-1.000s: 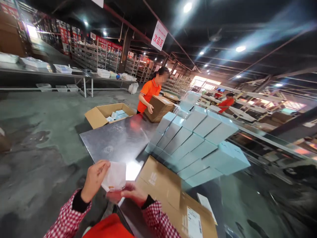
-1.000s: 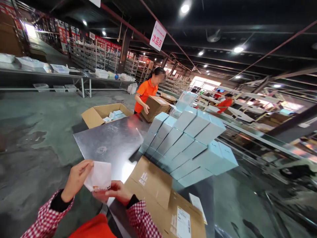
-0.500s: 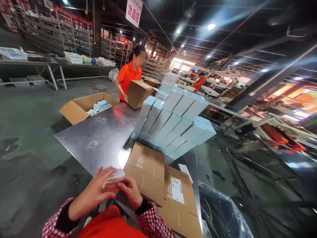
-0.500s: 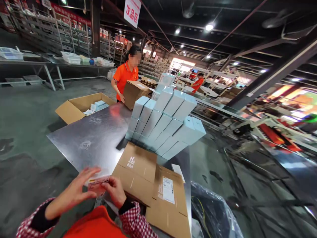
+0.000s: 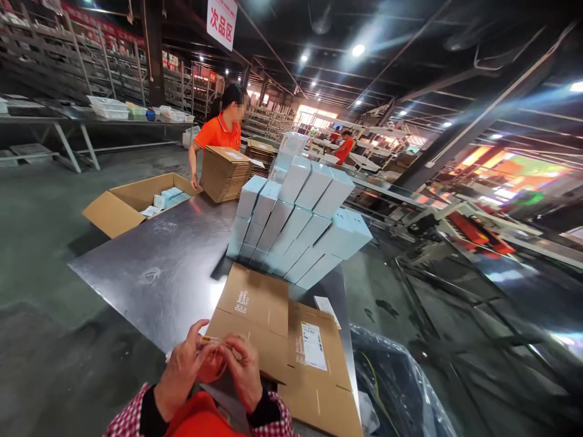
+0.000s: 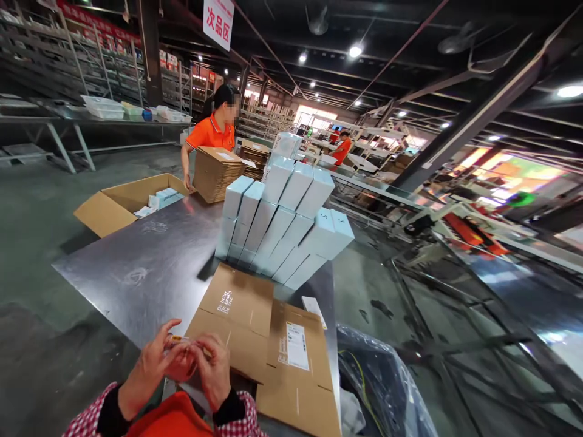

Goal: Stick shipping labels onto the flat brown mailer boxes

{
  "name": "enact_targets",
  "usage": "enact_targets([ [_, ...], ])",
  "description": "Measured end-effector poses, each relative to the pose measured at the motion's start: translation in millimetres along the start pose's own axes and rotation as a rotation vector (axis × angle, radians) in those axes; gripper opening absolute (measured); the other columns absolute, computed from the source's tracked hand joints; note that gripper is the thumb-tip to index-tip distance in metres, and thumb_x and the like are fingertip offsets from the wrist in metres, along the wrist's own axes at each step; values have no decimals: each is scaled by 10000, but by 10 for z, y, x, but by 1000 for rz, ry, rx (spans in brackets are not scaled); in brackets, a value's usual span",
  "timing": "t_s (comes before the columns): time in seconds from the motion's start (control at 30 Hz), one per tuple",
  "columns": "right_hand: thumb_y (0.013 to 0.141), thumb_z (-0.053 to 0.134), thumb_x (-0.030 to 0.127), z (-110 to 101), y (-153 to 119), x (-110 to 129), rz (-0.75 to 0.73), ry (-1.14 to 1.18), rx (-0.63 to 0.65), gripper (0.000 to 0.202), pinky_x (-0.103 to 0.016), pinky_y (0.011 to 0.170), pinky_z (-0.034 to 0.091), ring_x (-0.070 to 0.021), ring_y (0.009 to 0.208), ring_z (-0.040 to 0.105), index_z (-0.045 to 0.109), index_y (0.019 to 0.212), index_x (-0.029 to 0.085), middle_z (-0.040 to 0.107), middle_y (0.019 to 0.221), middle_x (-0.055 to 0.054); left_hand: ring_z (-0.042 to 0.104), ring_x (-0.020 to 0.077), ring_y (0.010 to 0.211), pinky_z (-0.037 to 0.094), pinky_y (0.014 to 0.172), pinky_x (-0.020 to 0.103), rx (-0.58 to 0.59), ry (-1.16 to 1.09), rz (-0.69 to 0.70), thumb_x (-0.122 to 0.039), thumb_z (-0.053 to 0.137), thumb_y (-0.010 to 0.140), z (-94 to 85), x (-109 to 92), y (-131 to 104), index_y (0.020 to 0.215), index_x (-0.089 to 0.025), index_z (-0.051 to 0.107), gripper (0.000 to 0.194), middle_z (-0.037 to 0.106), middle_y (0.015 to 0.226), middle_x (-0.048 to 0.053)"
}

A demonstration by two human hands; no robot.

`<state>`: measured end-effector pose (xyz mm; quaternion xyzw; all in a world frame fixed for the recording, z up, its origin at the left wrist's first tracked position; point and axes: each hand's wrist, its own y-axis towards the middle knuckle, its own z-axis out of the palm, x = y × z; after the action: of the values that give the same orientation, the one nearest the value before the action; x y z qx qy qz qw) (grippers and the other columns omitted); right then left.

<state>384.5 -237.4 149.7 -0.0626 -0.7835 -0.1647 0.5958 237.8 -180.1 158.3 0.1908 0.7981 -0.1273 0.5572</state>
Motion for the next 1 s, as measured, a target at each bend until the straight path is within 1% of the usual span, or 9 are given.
enact_targets([
  [0.13,861,555,453,-130,-5,-170,30,16,-59,272,-317,715,474,-190,762,591,695,805,227,654,791,-58,692,200,697,513,661,274,32,142,53,-512,368,927,88,100,103,1276,-180,493,497,723,753,29],
  [0.3,862,404,552,-970,625,-509,165,-117,-500,403,-277,605,447,-157,670,521,548,878,177,589,773,-39,692,190,724,496,659,237,238,387,205,-438,314,965,92,392,171,891,-228,685,432,723,765,36],
  [0.37,834,415,514,-1293,975,-688,179,-233,-474,379,-289,669,467,-164,734,549,504,956,166,606,853,-51,676,191,647,500,617,246,267,485,245,-402,321,964,139,530,190,757,-213,676,452,690,657,32],
  [0.43,749,540,440,-1451,1261,-862,198,-299,-349,379,-299,709,481,-170,757,578,496,1002,161,630,884,-49,679,201,687,530,652,273,279,515,294,-380,379,943,231,646,219,762,-213,681,389,700,703,39],
  [0.57,585,688,232,-1366,1541,-1104,234,-422,-113,492,-320,801,483,-194,838,615,528,1043,151,660,952,-58,597,244,1151,504,968,375,292,467,371,-286,457,907,459,801,301,883,-237,704,253,654,1229,60],
  [0.73,553,754,234,-1260,1524,-1114,283,-624,-10,750,-415,950,413,-304,1098,548,486,1244,118,556,1234,-176,495,253,1279,454,1044,425,334,444,362,-248,416,920,567,905,351,853,-209,709,303,584,1333,76],
  [0.83,659,731,409,-1170,1443,-1067,308,-947,-77,898,-502,976,361,-391,1188,471,349,1396,66,373,1402,-282,485,268,1287,452,1043,450,323,413,337,-252,412,918,582,927,340,835,-211,718,320,573,1343,80],
  [0.9,791,599,482,-1043,1406,-1071,186,-1118,-12,760,-532,1056,252,-377,1285,379,357,1417,125,336,1463,-226,490,277,1281,447,1043,467,310,392,319,-255,420,912,601,931,334,815,-212,725,324,584,1330,82],
  [1.0,884,456,486,-942,1420,-1129,45,-1096,162,570,-518,1123,100,-291,1383,250,403,1400,250,357,1493,-91,502,275,1269,438,1048,476,283,344,291,-267,421,910,612,928,343,798,-217,731,334,608,1302,80],
])
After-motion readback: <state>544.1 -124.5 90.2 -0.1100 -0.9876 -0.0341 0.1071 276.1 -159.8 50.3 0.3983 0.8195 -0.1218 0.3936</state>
